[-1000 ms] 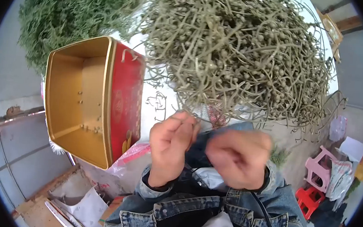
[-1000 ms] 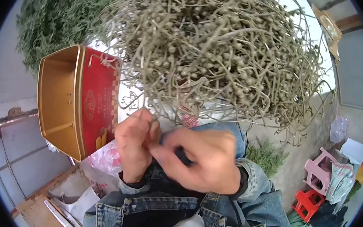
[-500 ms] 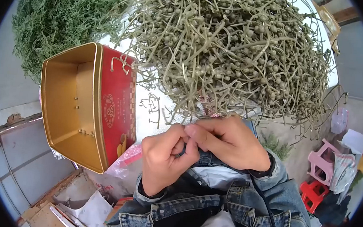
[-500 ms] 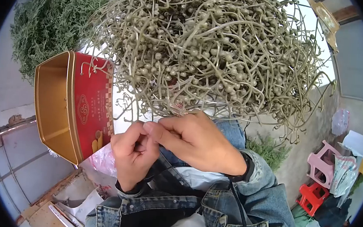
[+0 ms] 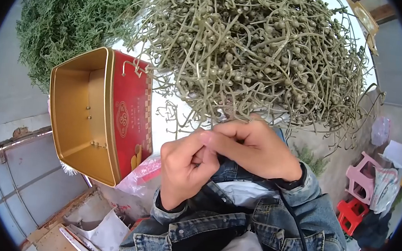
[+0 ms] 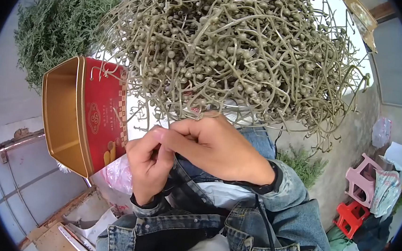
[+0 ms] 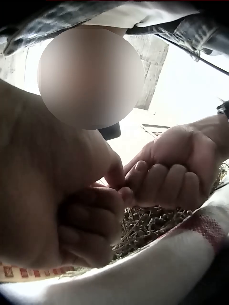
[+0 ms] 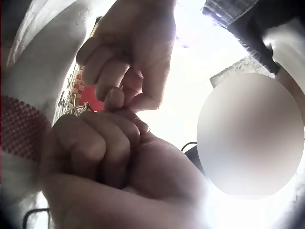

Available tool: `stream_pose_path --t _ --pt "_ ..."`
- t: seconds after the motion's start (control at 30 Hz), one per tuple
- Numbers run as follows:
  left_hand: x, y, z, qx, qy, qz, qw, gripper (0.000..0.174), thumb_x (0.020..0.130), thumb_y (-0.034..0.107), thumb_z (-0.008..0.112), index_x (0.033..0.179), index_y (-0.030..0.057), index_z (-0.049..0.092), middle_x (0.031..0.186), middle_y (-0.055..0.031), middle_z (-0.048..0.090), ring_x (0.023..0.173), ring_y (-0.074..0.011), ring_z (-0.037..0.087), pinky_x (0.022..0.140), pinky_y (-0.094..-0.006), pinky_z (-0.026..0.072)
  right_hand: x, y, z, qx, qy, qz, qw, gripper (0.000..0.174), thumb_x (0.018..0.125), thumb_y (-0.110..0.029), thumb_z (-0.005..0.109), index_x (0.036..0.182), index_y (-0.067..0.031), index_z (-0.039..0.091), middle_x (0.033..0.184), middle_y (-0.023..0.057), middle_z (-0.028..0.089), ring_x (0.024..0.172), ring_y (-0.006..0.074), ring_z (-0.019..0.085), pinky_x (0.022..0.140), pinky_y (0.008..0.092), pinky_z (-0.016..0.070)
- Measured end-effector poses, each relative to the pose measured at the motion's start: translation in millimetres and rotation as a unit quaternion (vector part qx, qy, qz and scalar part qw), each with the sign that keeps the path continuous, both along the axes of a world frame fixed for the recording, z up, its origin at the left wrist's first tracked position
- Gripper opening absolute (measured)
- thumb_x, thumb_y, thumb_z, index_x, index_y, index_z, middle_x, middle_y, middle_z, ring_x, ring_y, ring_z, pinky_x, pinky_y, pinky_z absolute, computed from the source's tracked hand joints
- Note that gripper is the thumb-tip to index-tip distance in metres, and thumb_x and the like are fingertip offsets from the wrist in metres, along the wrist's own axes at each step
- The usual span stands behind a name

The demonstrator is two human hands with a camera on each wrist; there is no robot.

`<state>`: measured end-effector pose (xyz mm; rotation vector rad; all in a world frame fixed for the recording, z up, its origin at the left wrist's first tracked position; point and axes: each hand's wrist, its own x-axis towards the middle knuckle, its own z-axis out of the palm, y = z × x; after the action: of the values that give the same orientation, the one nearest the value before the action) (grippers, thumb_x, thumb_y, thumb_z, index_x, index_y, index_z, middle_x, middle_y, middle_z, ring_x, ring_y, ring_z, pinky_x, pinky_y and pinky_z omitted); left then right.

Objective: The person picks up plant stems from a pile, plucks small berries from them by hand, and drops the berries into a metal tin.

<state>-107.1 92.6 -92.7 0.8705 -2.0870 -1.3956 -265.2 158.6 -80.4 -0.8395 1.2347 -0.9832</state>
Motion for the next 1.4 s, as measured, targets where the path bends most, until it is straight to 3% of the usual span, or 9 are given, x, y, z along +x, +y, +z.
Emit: stream_pose_path --t 0.17,0.6,0.7,0.73,0.83,0.93,1.03,1.1,1.4 --pt "0 -3 -3 0.160 0.070 -0.010 0.985 0.008 0.082 0.001 0.062 0.076 -0.0028 0.057 0.053 -0.0059 0.043 0.045 -0.0129 0.036 0.044 -0.0260 0.0331 -1 4 -5 -0.013 0.000 -0.010 1.000 0.029 0.099 -0.022 0.052 0.089 0.0016 0.064 0.067 -0.0027 0.054 0.063 0.0025 0.043 0.054 0.0219 0.0336" --pt "-6 -15 -5 0.248 0.056 -0.115 0.960 0.028 0.093 0.017 0.051 0.072 -0.0014 0.056 0.048 -0.0025 0.047 0.045 -0.0083 0.041 0.043 -0.0265 0.0298 7 16 -11 -0.029 -0.153 -0.071 0.985 0.042 0.102 -0.024 0.042 0.068 -0.0007 0.052 0.058 -0.0019 0.044 0.054 0.0059 0.035 0.049 0.0244 0.0275" --pt "-11 -6 -18 0.599 0.445 -0.104 0.658 0.035 0.094 0.023 0.045 0.067 0.0015 0.053 0.050 0.0006 0.041 0.045 -0.0076 0.033 0.043 -0.0271 0.0240 8 18 -16 -0.075 -0.151 -0.119 0.978 0.042 0.101 -0.023 0.041 0.066 -0.0012 0.050 0.058 -0.0018 0.044 0.053 0.0066 0.036 0.049 0.0247 0.0273" --pt "-10 -3 -17 0.600 0.443 -0.100 0.658 0.035 0.094 0.023 0.045 0.067 0.0015 0.053 0.050 0.0006 0.041 0.045 -0.0076 0.033 0.043 -0.0271 0.0240 11 19 -19 -0.099 -0.162 -0.155 0.969 0.042 0.101 -0.021 0.041 0.065 -0.0014 0.050 0.057 -0.0017 0.044 0.052 0.0069 0.036 0.048 0.0248 0.0272" --pt "-13 1 -5 0.483 0.260 -0.021 0.836 0.040 0.093 0.029 0.040 0.064 0.0042 0.049 0.053 0.0040 0.036 0.047 -0.0077 0.027 0.045 -0.0268 0.0203 12 15 -16 -0.127 -0.154 -0.183 0.962 0.038 0.098 -0.018 0.044 0.065 -0.0017 0.050 0.056 -0.0004 0.046 0.050 0.0089 0.037 0.047 0.0254 0.0280" --pt "-19 -2 3 0.473 0.207 0.028 0.856 0.037 0.093 0.028 0.045 0.065 0.0038 0.049 0.056 0.0054 0.038 0.049 -0.0056 0.030 0.046 -0.0247 0.0229 10 15 -10 -0.132 -0.117 -0.176 0.968 0.031 0.094 -0.014 0.050 0.066 -0.0018 0.052 0.055 0.0021 0.048 0.046 0.0124 0.040 0.045 0.0264 0.0299" --pt "-20 -6 1 0.414 0.144 0.017 0.899 0.034 0.092 0.024 0.051 0.066 0.0033 0.050 0.057 0.0067 0.039 0.052 -0.0033 0.032 0.048 -0.0225 0.0249 4 17 -11 -0.247 0.233 -0.068 0.938 0.016 0.087 -0.010 0.064 0.074 -0.0010 0.061 0.060 0.0079 0.058 0.051 0.0209 0.059 0.049 0.0308 0.0466" --pt "-20 -8 -1 0.303 0.064 -0.066 0.949 0.029 0.092 0.018 0.056 0.067 0.0027 0.052 0.058 0.0079 0.040 0.055 -0.0009 0.033 0.049 -0.0205 0.0262 4 18 -17 -0.275 0.266 -0.074 0.921 0.013 0.083 -0.010 0.066 0.075 -0.0010 0.061 0.060 0.0082 0.058 0.049 0.0223 0.058 0.047 0.0314 0.0460" --pt "-32 -2 -5 0.389 0.109 0.034 0.914 0.033 0.095 0.011 0.055 0.064 0.0072 0.046 0.053 0.0087 0.036 0.050 -0.0005 0.030 0.044 -0.0224 0.0231 15 14 -28 -0.345 0.345 -0.161 0.858 0.013 0.081 -0.010 0.064 0.072 -0.0013 0.060 0.058 0.0068 0.056 0.043 0.0241 0.052 0.042 0.0333 0.0408"
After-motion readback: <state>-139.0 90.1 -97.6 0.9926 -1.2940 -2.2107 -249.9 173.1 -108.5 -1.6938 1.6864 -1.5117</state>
